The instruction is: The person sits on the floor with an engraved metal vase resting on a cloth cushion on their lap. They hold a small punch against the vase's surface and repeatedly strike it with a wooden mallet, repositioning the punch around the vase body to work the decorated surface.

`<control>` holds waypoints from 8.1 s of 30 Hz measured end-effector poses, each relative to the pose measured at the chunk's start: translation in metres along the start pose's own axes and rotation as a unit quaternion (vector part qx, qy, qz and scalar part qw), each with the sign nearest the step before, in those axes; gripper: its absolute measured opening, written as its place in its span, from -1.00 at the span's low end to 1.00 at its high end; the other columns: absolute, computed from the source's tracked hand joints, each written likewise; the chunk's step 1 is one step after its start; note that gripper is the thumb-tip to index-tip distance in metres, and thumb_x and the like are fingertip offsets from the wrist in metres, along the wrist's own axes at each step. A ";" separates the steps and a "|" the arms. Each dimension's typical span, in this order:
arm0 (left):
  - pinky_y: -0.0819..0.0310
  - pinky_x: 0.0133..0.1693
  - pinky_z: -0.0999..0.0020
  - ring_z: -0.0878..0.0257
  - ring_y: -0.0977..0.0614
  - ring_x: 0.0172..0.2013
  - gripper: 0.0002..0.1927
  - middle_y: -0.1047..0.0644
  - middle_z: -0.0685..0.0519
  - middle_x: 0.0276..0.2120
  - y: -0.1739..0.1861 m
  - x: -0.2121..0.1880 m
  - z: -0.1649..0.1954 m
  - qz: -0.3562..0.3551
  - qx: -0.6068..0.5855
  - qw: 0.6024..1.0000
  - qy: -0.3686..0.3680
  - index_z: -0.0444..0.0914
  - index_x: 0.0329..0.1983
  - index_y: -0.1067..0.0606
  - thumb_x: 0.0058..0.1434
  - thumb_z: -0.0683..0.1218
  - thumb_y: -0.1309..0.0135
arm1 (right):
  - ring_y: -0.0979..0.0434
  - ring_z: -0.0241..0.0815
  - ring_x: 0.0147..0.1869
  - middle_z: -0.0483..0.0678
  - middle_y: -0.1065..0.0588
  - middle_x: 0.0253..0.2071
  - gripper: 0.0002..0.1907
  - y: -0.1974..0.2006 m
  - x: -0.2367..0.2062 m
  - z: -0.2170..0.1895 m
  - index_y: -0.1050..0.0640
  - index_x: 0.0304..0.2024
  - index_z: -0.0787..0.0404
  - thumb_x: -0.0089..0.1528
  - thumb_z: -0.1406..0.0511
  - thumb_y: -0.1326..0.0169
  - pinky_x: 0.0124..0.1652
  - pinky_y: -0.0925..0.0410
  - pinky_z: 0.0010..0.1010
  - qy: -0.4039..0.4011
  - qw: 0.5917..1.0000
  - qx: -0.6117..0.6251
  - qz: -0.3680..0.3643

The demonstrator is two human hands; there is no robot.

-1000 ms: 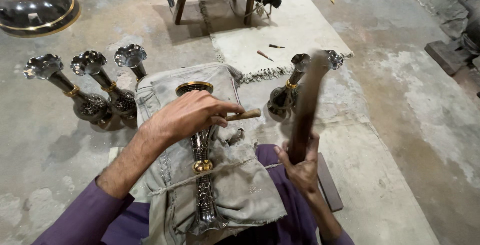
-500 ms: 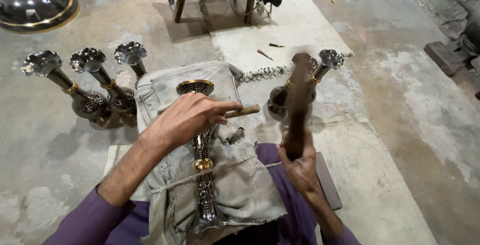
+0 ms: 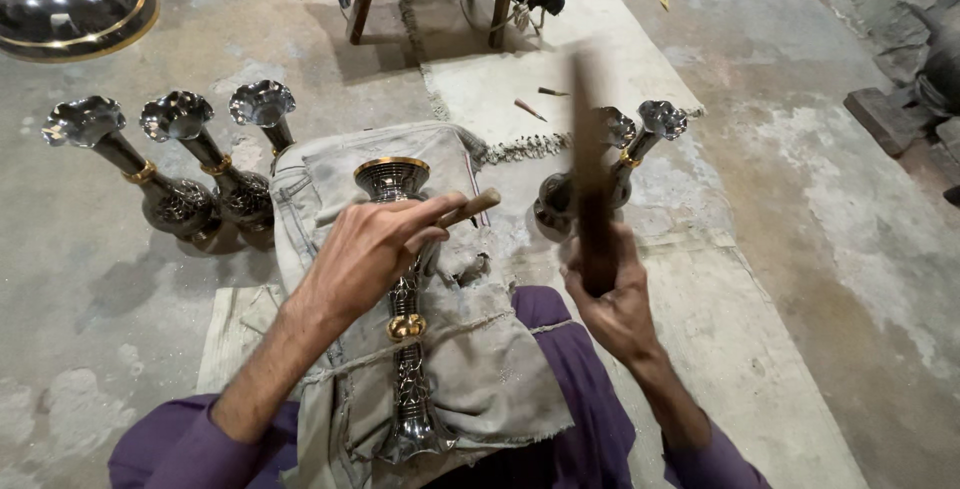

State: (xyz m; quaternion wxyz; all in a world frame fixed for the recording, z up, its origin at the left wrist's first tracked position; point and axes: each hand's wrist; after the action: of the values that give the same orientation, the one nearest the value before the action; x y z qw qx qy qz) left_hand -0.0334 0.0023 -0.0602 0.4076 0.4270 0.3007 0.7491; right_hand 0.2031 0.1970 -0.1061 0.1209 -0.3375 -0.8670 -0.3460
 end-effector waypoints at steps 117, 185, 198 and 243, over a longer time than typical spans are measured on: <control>-0.67 -0.36 0.28 0.22 -0.72 -0.38 -0.49 -0.70 0.05 -0.16 -0.027 -0.023 -0.005 0.122 -0.021 0.992 -0.028 0.00 0.32 -0.43 0.29 -0.08 -0.17 | -0.63 -0.23 -0.23 -0.05 -0.58 -0.14 -0.50 0.021 0.042 -0.039 -0.40 0.26 0.08 0.26 0.42 -0.13 -0.26 -0.57 -0.39 0.079 0.997 -0.019 -0.005; -0.53 -0.46 0.14 0.16 -0.65 -0.54 -0.56 -0.68 0.05 -0.40 0.025 0.026 0.010 -0.081 0.004 0.997 -0.001 0.03 0.20 -0.51 0.22 -0.04 -0.13 | -0.44 -0.29 -0.28 -0.13 -0.41 -0.30 -0.54 -0.004 -0.009 0.016 -0.43 0.15 0.31 0.28 0.26 -0.23 -0.31 -0.48 -0.37 0.017 0.999 0.050 0.012; -0.72 -0.29 0.28 0.19 -0.77 -0.29 -0.61 -0.71 -0.01 -0.22 -0.014 -0.014 -0.003 0.159 -0.100 0.980 0.057 -0.07 0.22 -0.51 0.31 -0.07 -0.15 | -0.66 -0.21 -0.29 0.07 -0.61 -0.10 -0.41 0.039 0.052 -0.040 -0.30 0.30 0.10 0.29 0.22 -0.22 -0.33 -0.60 -0.35 0.104 0.986 -0.129 -0.023; -0.71 -0.17 0.30 0.17 -0.75 -0.23 -0.53 -0.66 -0.09 -0.23 -0.070 -0.052 -0.008 0.393 -0.126 0.909 0.054 -0.28 0.23 -0.35 0.31 -0.25 -0.25 | -0.54 -0.32 -0.43 -0.25 -0.60 -0.21 -0.47 0.042 0.084 -0.132 -0.53 0.23 -0.14 0.21 0.37 -0.19 -0.48 -0.41 -0.46 0.293 0.864 -0.400 -0.082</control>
State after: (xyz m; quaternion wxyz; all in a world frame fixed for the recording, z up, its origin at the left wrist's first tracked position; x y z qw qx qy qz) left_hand 0.0001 -0.0093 -0.1397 0.1137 0.4142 0.0330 0.9024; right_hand 0.1655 0.1714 0.0497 0.1950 -0.1680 -0.6031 -0.7550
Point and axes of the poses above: each hand's wrist, its own x-axis towards the middle knuckle, its own y-axis out of the back of the hand, z = x × y
